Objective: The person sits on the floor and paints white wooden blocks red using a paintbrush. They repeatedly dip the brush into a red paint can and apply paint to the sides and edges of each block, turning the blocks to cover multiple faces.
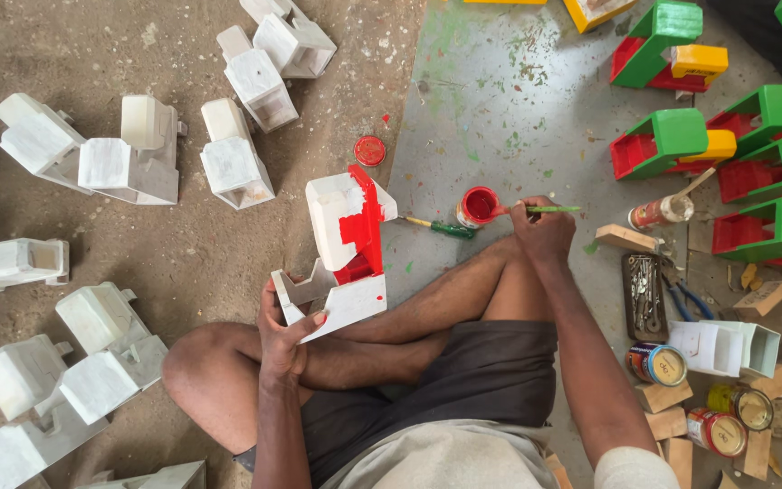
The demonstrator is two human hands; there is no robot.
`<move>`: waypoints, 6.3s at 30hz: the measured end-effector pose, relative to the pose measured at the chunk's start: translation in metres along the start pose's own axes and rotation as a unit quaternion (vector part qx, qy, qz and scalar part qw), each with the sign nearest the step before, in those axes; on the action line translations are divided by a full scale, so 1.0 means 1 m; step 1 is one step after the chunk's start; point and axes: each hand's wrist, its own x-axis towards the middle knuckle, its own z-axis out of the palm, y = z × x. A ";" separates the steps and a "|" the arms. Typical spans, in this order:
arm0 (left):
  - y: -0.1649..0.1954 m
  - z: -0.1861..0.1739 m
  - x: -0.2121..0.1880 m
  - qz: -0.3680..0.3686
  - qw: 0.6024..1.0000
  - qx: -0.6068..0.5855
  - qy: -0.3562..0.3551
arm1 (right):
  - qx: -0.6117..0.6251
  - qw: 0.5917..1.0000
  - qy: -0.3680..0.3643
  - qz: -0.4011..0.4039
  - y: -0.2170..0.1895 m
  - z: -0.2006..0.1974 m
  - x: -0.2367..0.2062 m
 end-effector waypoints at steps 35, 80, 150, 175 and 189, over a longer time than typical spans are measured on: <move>0.010 -0.006 0.001 0.003 0.999 0.044 0.031 | 0.548 0.832 0.073 0.033 -0.032 -0.051 -0.119; 0.016 -0.013 0.016 -0.033 0.998 0.016 0.045 | 0.265 0.944 -0.034 -0.193 -0.137 0.001 -0.126; 0.018 -0.015 0.023 -0.055 0.997 0.024 0.039 | 0.229 0.934 0.053 -0.271 -0.159 0.007 -0.102; 0.017 -0.017 0.024 -0.046 0.998 0.032 0.040 | 0.243 0.940 0.041 -0.236 -0.162 0.009 -0.104; 0.018 -0.016 0.024 -0.059 0.997 0.035 0.040 | 0.245 0.935 0.032 -0.253 -0.168 0.011 -0.104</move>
